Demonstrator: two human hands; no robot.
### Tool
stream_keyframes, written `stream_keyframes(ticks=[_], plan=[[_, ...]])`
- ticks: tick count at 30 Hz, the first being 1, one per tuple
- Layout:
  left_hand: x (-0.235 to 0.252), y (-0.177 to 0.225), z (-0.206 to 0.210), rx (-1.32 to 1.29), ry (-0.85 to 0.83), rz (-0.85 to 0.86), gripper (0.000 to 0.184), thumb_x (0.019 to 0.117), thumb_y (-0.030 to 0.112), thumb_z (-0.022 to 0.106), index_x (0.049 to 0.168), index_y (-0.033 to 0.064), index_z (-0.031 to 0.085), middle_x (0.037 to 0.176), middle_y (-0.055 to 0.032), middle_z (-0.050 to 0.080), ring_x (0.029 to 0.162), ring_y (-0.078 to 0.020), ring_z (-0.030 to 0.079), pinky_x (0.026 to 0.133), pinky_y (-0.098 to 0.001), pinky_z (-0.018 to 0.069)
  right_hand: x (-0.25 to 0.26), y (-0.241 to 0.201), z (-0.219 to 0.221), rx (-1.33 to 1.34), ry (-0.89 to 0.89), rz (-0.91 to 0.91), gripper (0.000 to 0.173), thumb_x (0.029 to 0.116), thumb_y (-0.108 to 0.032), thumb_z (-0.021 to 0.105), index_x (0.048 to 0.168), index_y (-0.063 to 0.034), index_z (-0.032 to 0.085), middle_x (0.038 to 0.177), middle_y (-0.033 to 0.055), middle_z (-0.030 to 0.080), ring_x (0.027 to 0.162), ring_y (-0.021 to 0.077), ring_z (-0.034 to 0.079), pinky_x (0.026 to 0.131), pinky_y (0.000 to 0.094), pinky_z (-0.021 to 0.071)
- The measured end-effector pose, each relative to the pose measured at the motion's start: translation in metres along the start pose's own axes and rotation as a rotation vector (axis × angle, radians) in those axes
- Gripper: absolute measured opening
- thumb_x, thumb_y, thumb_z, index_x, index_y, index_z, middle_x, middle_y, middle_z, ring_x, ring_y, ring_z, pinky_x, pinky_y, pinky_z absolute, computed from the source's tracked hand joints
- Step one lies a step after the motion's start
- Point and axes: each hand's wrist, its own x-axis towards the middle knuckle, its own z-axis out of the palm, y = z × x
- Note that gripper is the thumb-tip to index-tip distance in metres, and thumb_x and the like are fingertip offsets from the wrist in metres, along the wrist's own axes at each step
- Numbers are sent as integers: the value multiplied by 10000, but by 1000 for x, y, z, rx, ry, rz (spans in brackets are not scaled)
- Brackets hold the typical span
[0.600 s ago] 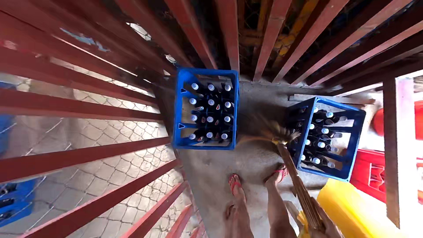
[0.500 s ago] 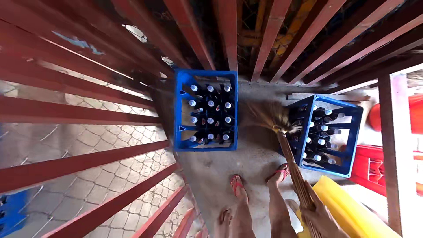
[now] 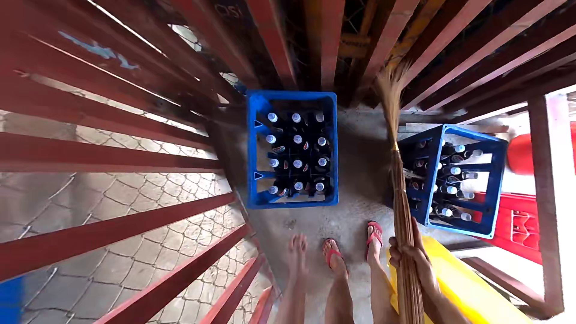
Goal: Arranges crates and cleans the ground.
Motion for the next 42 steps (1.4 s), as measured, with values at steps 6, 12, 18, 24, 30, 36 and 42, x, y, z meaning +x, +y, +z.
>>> stream_keyframes(ticks=[6,12,18,24,30,36,42], plan=[[77,64,57,-243,80,-177,608,1086,327,499,1568,33,273,1587,-218,349,1392,-299,445,1108,-409,414,-3,5,12,33,-34,-54,1084,856,-219,659,1590,-226,-139,926,-6,627,632,71,621,549,215,540],[110,61,87,-497,234,-153,209,1100,266,424,1013,101,518,768,-16,553,635,-88,558,596,-242,501,-13,16,-1,97,-73,47,939,893,-101,544,1602,-253,-52,921,11,624,646,89,630,563,225,551],[121,39,81,-762,88,-34,181,1040,239,474,865,194,490,634,53,524,548,-74,566,589,-247,551,-20,27,-36,-64,-108,102,1065,858,-119,607,1610,-202,-143,901,1,612,633,88,625,552,231,550],[107,35,72,-671,13,-78,50,957,101,498,949,151,493,728,1,555,600,-96,580,585,-248,545,-36,25,-67,-136,-153,111,1048,862,-119,592,1620,-204,-127,887,17,621,617,95,624,529,226,541],[58,-34,50,-662,74,-102,29,955,95,507,962,106,533,765,-49,609,638,-132,617,585,-276,545,-46,27,-90,-35,-206,92,1102,850,-189,692,1601,-226,-114,903,7,642,607,75,620,524,203,527],[2,-125,-9,-657,147,-97,300,1046,120,333,778,145,468,556,37,536,503,-95,582,552,-265,557,-50,17,-78,-377,-187,93,1038,832,-117,583,1622,-152,-90,865,-2,616,592,103,631,528,256,569],[-43,-187,-56,-750,240,-148,389,1047,175,314,695,175,479,521,46,548,472,-94,583,533,-271,557,-54,14,-55,-659,-238,132,971,821,-66,595,1639,-115,73,863,27,628,551,129,627,511,308,582]])
